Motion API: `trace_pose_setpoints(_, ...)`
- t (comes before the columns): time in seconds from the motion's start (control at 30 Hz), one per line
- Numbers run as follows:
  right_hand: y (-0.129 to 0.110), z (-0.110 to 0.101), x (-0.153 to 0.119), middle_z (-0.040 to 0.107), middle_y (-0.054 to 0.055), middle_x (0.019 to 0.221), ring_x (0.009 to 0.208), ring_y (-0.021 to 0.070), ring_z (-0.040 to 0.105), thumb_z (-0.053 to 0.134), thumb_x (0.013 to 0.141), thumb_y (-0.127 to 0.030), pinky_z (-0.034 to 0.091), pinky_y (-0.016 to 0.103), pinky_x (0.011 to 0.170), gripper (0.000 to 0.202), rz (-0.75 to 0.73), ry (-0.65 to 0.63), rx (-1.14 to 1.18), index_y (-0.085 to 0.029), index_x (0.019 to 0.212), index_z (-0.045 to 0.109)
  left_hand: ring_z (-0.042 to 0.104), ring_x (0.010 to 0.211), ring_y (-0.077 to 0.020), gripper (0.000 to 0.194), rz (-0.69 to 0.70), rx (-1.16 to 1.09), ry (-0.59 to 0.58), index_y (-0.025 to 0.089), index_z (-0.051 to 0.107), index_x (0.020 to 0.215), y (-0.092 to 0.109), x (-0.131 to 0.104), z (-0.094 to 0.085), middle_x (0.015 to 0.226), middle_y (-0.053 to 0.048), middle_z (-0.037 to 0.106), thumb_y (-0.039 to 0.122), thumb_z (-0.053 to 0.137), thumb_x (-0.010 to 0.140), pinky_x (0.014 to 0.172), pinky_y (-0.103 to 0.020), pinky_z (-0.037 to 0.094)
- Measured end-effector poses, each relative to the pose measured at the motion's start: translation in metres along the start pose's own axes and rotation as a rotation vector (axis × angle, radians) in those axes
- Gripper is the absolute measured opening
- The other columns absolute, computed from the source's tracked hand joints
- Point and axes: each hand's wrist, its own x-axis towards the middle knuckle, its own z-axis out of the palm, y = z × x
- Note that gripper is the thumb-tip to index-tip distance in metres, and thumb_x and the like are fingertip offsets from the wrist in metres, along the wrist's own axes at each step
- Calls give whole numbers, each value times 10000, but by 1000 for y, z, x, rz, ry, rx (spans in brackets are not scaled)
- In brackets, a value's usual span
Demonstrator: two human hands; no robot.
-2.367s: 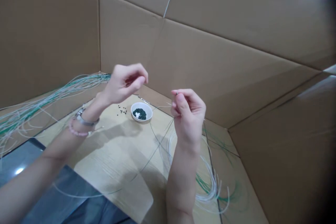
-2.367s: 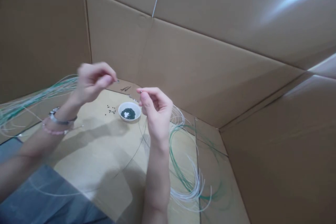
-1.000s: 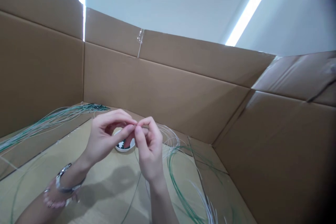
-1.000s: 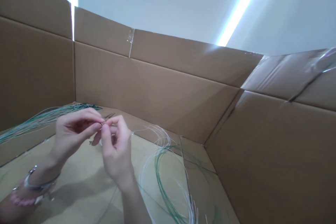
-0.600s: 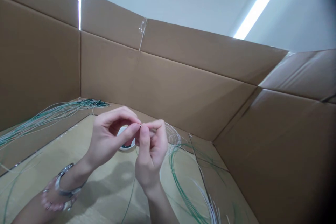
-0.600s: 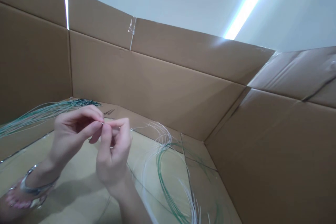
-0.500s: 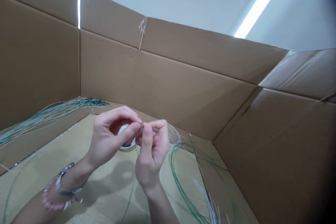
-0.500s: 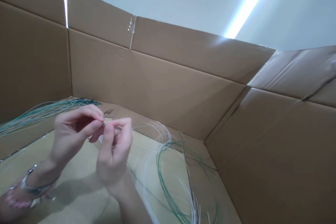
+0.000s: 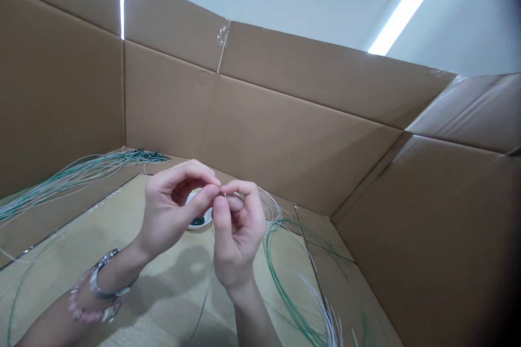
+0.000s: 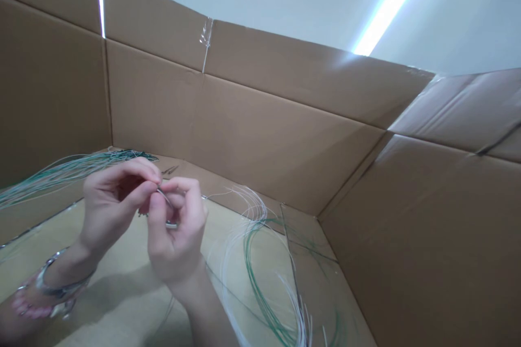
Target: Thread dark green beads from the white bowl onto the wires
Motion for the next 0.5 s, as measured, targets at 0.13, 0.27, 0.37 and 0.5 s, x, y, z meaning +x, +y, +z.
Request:
trace_pose_setpoints(0.13,-1,-2,2,485,-80,565,443,35,413,455,916,-206,426,122,465,31,-13,22,-31,-227,896,464,504,499,-42,62,-47,-71,-20,185,668,777,0,0,0,690,8,599,129,653,801,413,-124,416)
trace_pose_setpoints(0.27,-9,-9,4,559,-61,602,514,45,533,458,919,-194,450,133,498,43,2,31,-83,-224,894,475,560,570,-54,98,-106,-188,-72,235,708,857,-3,1,-2,709,6,616,169,645,824,513,-131,487)
trace_pose_setpoints(0.37,-17,-15,1,588,-52,636,534,42,535,485,898,-153,440,139,504,67,-23,25,-226,-218,884,496,602,671,-54,98,-183,-312,-101,262,718,876,-3,1,-4,745,14,649,206,667,815,596,-111,511)
trace_pose_setpoints(0.5,-25,-17,-5,610,-47,678,513,42,480,523,855,-112,412,157,476,112,-98,33,-416,-218,887,507,598,615,-33,34,-283,-467,-85,230,718,760,0,3,-4,705,34,654,220,744,740,582,-89,515)
